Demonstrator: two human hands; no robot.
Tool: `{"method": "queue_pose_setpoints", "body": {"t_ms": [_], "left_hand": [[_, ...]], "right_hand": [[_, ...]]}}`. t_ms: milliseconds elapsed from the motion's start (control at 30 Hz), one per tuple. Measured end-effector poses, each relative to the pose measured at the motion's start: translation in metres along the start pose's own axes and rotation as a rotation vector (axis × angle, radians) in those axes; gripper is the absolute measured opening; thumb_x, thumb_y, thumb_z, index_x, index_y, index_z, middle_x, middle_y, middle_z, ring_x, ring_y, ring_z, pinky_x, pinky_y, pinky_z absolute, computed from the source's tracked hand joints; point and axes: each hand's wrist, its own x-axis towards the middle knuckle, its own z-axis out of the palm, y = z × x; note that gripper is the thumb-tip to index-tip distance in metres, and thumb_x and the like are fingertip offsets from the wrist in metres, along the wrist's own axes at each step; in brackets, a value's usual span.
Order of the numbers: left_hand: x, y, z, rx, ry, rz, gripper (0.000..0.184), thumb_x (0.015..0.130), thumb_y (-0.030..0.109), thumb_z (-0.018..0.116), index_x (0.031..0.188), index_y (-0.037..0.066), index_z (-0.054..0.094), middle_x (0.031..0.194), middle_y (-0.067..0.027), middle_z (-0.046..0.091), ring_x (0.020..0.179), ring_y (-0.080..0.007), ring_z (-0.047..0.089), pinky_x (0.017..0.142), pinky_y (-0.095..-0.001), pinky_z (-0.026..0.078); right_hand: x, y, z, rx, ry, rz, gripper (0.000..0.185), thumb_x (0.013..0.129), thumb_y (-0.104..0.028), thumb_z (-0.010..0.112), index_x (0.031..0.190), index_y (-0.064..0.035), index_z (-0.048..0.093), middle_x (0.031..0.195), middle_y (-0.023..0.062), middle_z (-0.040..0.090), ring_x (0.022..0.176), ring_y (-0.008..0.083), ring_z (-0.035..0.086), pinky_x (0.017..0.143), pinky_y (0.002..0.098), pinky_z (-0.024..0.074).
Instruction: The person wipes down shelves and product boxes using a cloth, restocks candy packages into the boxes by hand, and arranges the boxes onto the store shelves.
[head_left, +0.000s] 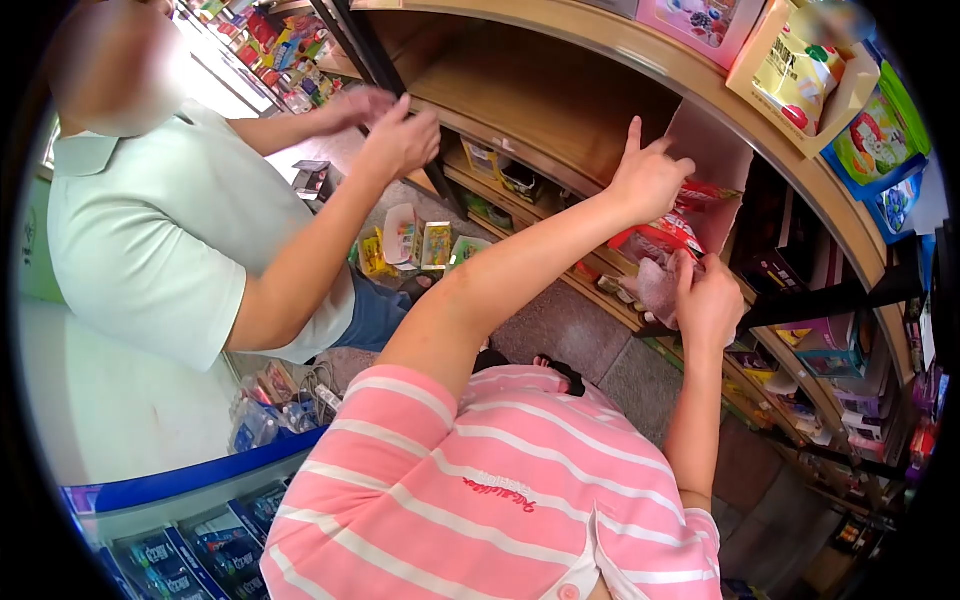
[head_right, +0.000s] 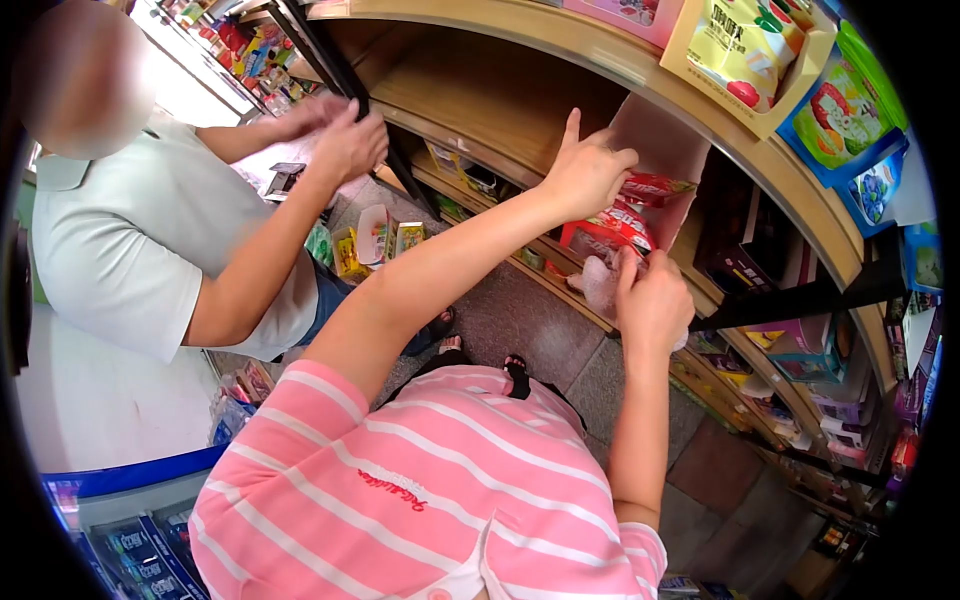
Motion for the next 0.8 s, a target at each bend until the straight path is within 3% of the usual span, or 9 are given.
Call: {"method": "queue_pose_setpoints", "body": {"t_ms": [67,133,167,267,300,400,467,567,800], "left_hand": [[0.001,0.000,0.005,0.012,0.093,0.030,0.014,0.078,0.015,0.053,0.090,0.011,0.058,0.077,-0.0096,0.062,0.100,-0.0266,0.055,0.098,-0.0641,0.013],[0.004,0.006,-0.001,-0.050,-0.087,-0.053,0.013,0.079,0.016,0.052,0.090,0.011,0.056,0.075,-0.0100,0.062,0.087,-0.0268,0.059,0.098,-0.0637,0.013],[0.005,0.007,0.002,-0.058,-0.016,-0.039,0.013,0.080,0.015,0.051,0.090,0.011,0.056,0.072,-0.0108,0.062,0.075,-0.0282,0.061,0.096,-0.0614,0.020],[0.014,0.012,0.009,-0.091,0.024,-0.016,0.013,0.079,0.014,0.050,0.090,0.010,0.056,0.068,-0.0122,0.061,0.072,-0.0293,0.061,0.092,-0.0566,0.031],[0.017,0.014,0.008,-0.146,-0.043,-0.019,0.024,0.069,0.006,0.052,0.092,0.011,0.057,0.071,-0.0144,0.063,0.075,-0.0297,0.062,0.091,-0.0527,0.035],[0.023,0.016,0.008,-0.126,-0.063,0.017,0.025,0.069,0.006,0.052,0.093,0.010,0.057,0.072,-0.0157,0.063,0.076,-0.0301,0.062,0.089,-0.0517,0.037],[0.028,0.016,0.004,-0.115,-0.121,-0.004,0.026,0.069,0.004,0.051,0.094,0.007,0.057,0.074,-0.0179,0.063,0.076,-0.0324,0.062,0.087,-0.0523,0.037],[0.039,0.009,0.014,-0.251,-0.014,-0.104,0.018,0.076,0.010,0.050,0.089,0.006,0.060,0.076,-0.0217,0.060,0.075,-0.0379,0.059,0.071,-0.0446,0.047],[0.054,0.010,0.004,-0.421,0.145,-0.094,0.018,0.080,0.012,0.051,0.093,0.005,0.059,0.082,-0.0204,0.060,0.077,-0.0373,0.058,0.069,-0.0436,0.047]], "right_hand": [[0.003,0.002,-0.002,-0.015,0.029,0.007,0.036,0.082,-0.037,0.053,0.072,-0.0028,0.056,0.074,0.0152,0.060,0.066,0.0337,0.059,0.058,0.0416,0.0463],[0.008,0.006,-0.004,-0.030,0.029,-0.003,0.036,0.082,-0.037,0.053,0.072,-0.0025,0.056,0.074,0.0151,0.060,0.067,0.0337,0.059,0.057,0.0417,0.0464],[0.011,0.009,-0.004,-0.065,0.040,-0.005,0.036,0.082,-0.037,0.053,0.072,-0.0024,0.055,0.073,0.0149,0.060,0.066,0.0337,0.059,0.057,0.0418,0.0464],[0.019,0.015,-0.006,-0.091,0.058,-0.018,0.036,0.081,-0.036,0.053,0.071,-0.0022,0.055,0.072,0.0150,0.060,0.066,0.0342,0.059,0.056,0.0424,0.0466],[0.020,0.016,-0.008,-0.096,0.046,-0.019,0.036,0.081,-0.036,0.053,0.071,-0.0022,0.055,0.073,0.0152,0.060,0.065,0.0344,0.059,0.056,0.0427,0.0466],[0.022,0.022,-0.008,-0.138,0.041,-0.006,0.036,0.081,-0.037,0.053,0.071,-0.0022,0.055,0.073,0.0172,0.060,0.065,0.0360,0.059,0.056,0.0439,0.0473],[0.022,0.022,-0.012,-0.115,0.010,0.028,0.036,0.081,-0.038,0.054,0.071,-0.0026,0.056,0.072,0.0184,0.060,0.065,0.0359,0.060,0.056,0.0437,0.0477],[0.022,0.021,-0.015,-0.032,0.023,0.025,0.035,0.080,-0.036,0.055,0.069,-0.0025,0.056,0.070,0.0183,0.060,0.064,0.0350,0.060,0.057,0.0428,0.0480],[0.017,0.025,-0.011,0.039,0.037,0.053,0.033,0.077,-0.034,0.058,0.071,-0.0011,0.058,0.070,0.0173,0.060,0.063,0.0345,0.060,0.058,0.0415,0.0475]]}}
